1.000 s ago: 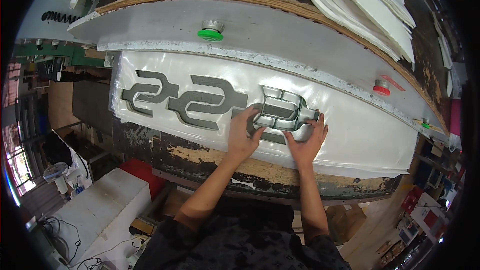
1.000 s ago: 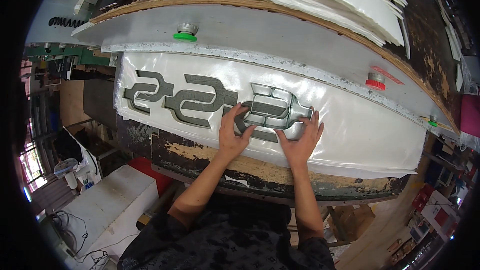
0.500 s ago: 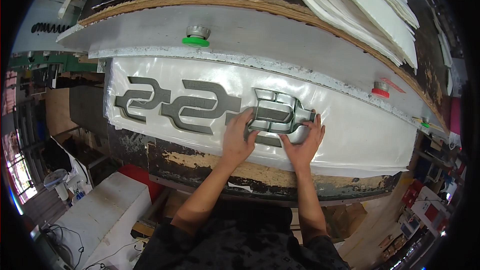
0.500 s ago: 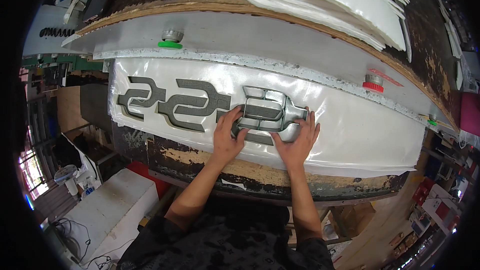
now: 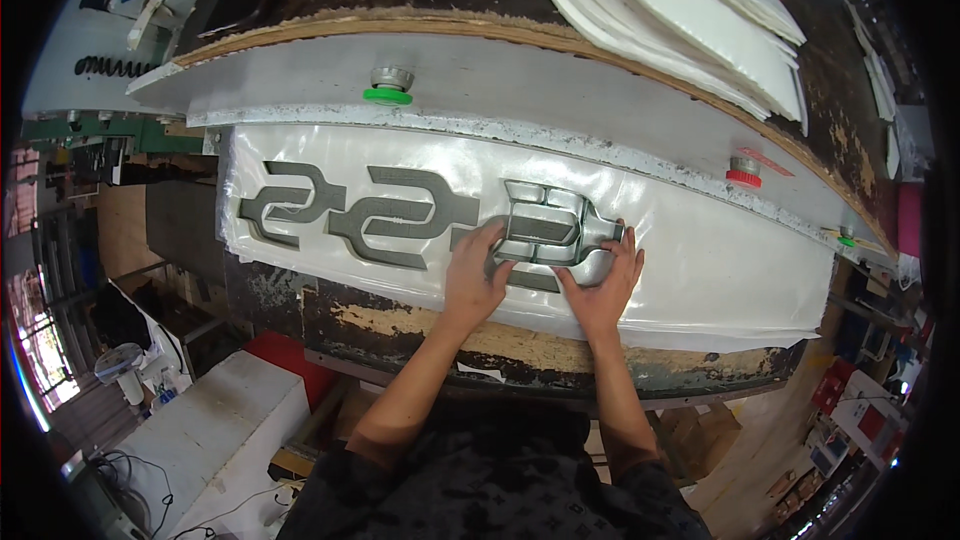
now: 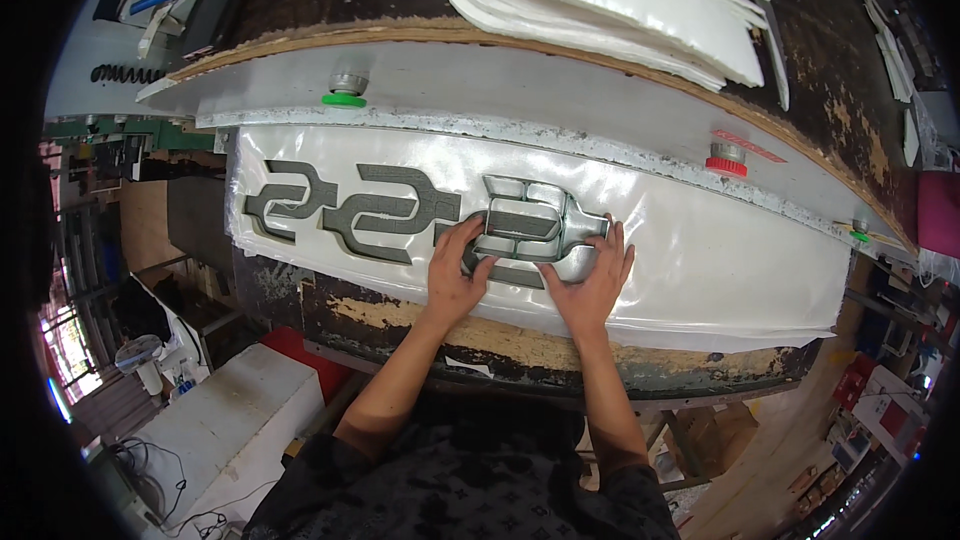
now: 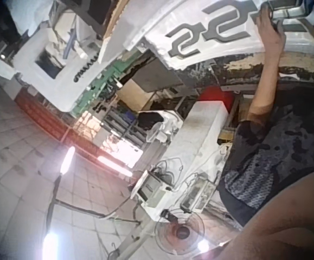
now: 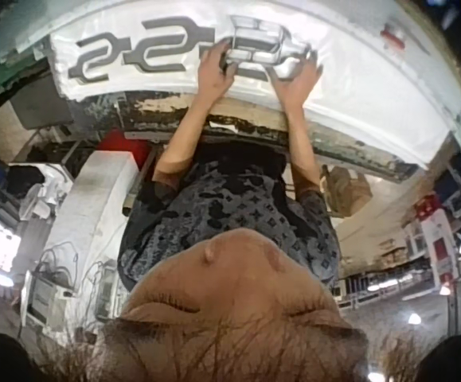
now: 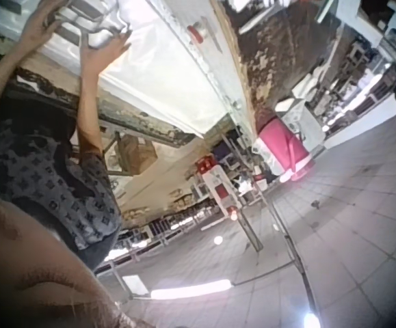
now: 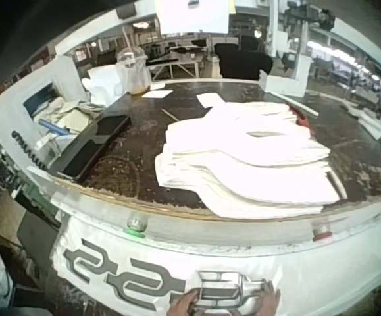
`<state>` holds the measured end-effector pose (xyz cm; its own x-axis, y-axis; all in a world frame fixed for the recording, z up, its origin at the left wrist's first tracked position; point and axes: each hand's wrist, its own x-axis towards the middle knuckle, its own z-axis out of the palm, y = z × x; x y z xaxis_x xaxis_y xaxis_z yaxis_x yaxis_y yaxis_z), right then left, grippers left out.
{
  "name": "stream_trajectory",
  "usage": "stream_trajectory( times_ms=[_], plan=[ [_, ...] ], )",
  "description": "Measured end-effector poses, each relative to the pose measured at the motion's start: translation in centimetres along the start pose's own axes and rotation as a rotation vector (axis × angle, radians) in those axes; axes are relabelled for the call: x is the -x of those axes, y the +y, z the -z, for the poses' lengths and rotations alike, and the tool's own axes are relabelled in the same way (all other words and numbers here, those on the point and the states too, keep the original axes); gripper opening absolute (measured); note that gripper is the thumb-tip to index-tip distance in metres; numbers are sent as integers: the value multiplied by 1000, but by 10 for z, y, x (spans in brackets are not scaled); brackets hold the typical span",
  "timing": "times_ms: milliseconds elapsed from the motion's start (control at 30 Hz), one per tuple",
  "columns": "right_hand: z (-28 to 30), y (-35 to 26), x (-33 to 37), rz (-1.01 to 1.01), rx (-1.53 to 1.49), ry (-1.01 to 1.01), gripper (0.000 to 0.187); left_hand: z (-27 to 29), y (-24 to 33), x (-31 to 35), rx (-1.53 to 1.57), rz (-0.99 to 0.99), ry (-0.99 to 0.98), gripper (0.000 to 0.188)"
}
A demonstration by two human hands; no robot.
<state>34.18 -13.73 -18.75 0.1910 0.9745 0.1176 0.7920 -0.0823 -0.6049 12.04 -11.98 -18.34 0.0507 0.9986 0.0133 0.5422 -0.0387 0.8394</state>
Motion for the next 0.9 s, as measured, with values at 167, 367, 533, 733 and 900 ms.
stream_trajectory(
  times_ms=[167, 367, 533, 733, 900],
  plan=[
    [33, -15, 9, -3, -262, 47, 73, 39, 23, -11, 60, 55, -68, 71],
    [69, -21, 77, 25, -298, -265, 42, 119, 23, -67, 382, 9, 349, 35],
    [79, -36, 86, 62, -225, -565, 39, 155, 58, -125, 558, 35, 467, 29],
    [79, -42, 61, 148, -235, -461, 49, 161, 58, -149, 325, -29, 551, 37],
    [95, -50, 46, 169, -247, -404, 50, 141, 70, -91, 109, -8, 336, 28]
  ],
)
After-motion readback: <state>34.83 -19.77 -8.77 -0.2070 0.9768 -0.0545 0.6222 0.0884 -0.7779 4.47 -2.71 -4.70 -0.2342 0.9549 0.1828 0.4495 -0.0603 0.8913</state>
